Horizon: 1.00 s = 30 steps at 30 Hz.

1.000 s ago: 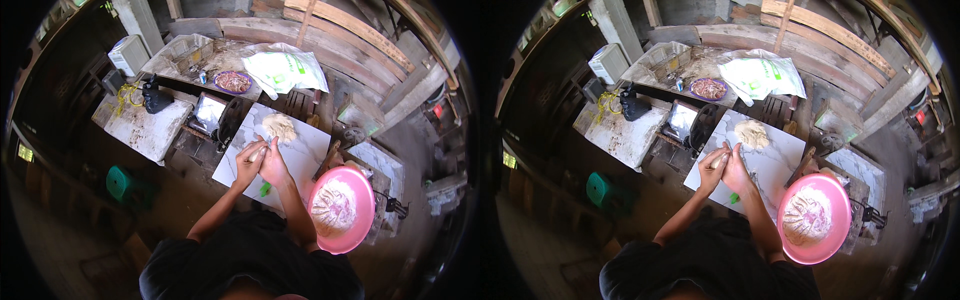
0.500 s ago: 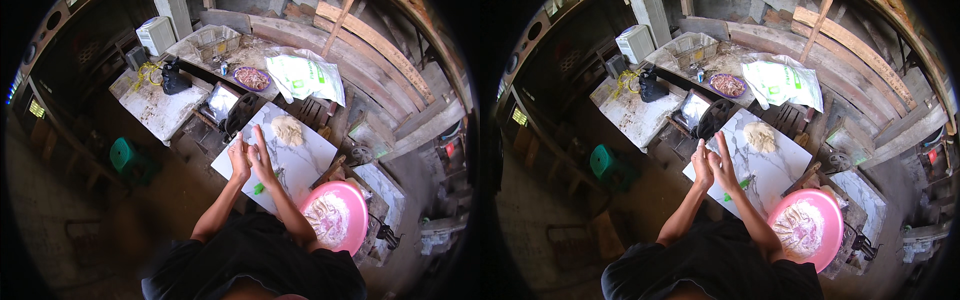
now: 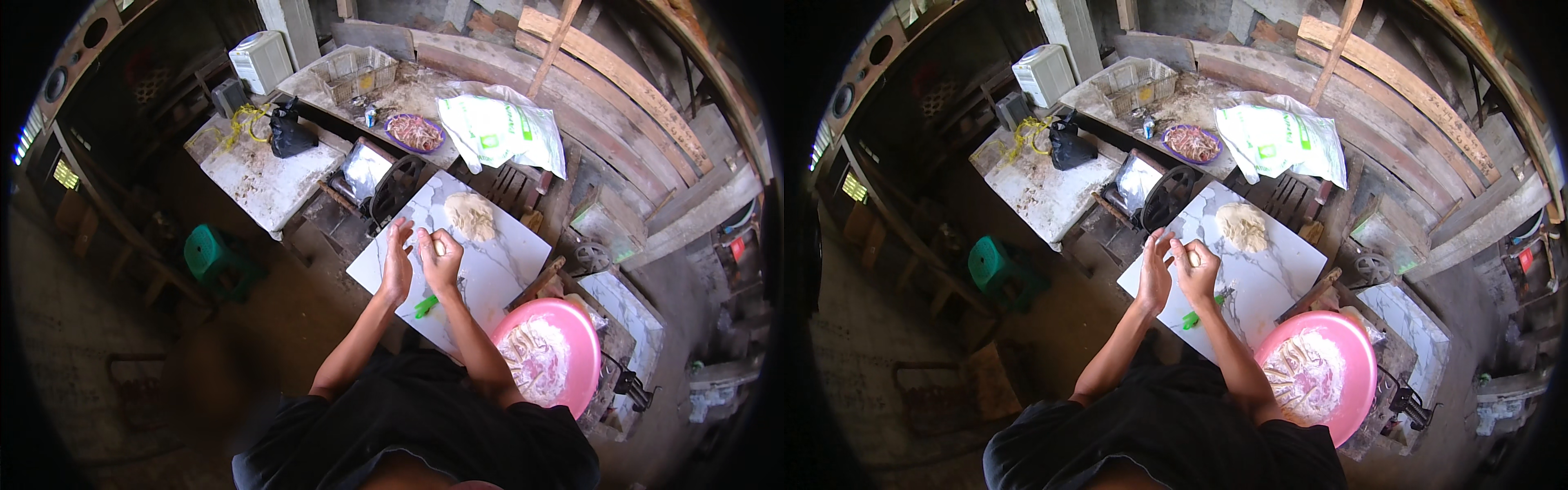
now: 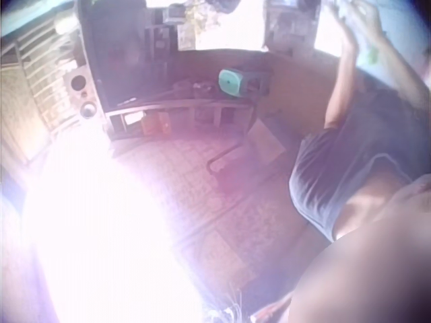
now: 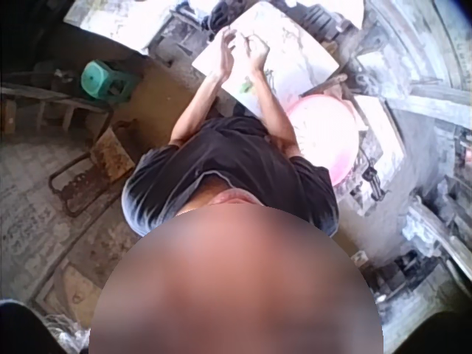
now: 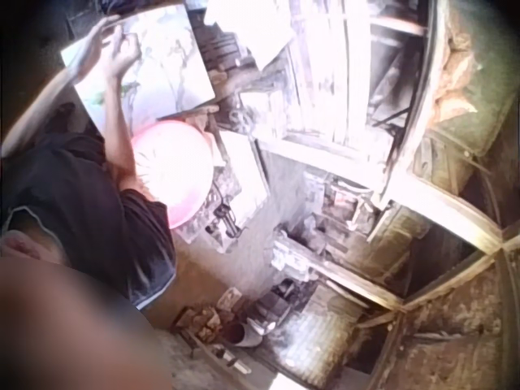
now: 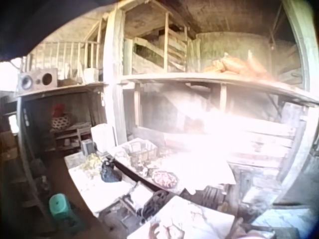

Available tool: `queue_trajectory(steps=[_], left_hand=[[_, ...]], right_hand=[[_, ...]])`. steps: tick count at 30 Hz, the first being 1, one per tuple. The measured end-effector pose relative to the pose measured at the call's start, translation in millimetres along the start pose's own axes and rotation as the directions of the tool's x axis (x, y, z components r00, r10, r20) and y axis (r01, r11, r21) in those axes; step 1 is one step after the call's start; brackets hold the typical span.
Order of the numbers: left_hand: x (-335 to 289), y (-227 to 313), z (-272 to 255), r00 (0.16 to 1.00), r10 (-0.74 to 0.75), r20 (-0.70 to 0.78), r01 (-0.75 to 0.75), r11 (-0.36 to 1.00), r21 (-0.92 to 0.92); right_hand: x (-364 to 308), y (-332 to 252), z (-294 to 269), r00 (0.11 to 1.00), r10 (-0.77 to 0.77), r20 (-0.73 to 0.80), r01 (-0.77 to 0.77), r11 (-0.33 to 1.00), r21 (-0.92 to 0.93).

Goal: The person kneads a mass of dough on a marble surface, pulls a portion away, rolls it into a ball between their hands, and then flattens it with a wooden rolling pin.

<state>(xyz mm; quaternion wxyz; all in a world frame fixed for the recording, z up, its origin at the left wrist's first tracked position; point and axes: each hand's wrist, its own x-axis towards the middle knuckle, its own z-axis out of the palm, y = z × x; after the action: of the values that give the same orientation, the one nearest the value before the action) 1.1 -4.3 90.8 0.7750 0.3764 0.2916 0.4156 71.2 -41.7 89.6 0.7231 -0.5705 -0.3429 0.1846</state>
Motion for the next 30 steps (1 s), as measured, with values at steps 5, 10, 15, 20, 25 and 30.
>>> queue_trajectory(steps=[5, 10, 15, 20, 25, 30], left_hand=[[0, 8, 4, 0.978, 0.088, 0.189, -0.119, 0.98, 0.157], [-1, 9, -2, 0.973, 0.149, 0.174, -0.199, 0.928, 0.315], [5, 10, -18, 0.986, 0.07, 0.153, -0.102, 0.971, 0.215], [-7, 22, 1, 0.999, 0.027, 0.039, -0.03, 0.998, 0.06], [-1, 15, -3, 0.983, 0.182, 0.005, -0.181, 0.982, -0.044], [1, 9, -8, 0.977, 0.211, -0.036, -0.211, 0.977, -0.009]], right_hand=[[11, -19, 2, 0.948, 0.287, 0.136, -0.292, 0.956, 0.018], [6, -18, 7, 0.887, 0.4, 0.23, -0.448, 0.867, 0.219], [7, -21, 1, 0.845, 0.361, 0.395, -0.456, 0.872, 0.176], [8, -22, -4, 0.817, 0.324, 0.477, -0.387, 0.922, 0.036], [6, -30, -3, 0.736, 0.333, 0.589, -0.471, 0.877, 0.092], [5, -17, -2, 0.779, 0.286, 0.558, -0.326, 0.945, -0.029]])
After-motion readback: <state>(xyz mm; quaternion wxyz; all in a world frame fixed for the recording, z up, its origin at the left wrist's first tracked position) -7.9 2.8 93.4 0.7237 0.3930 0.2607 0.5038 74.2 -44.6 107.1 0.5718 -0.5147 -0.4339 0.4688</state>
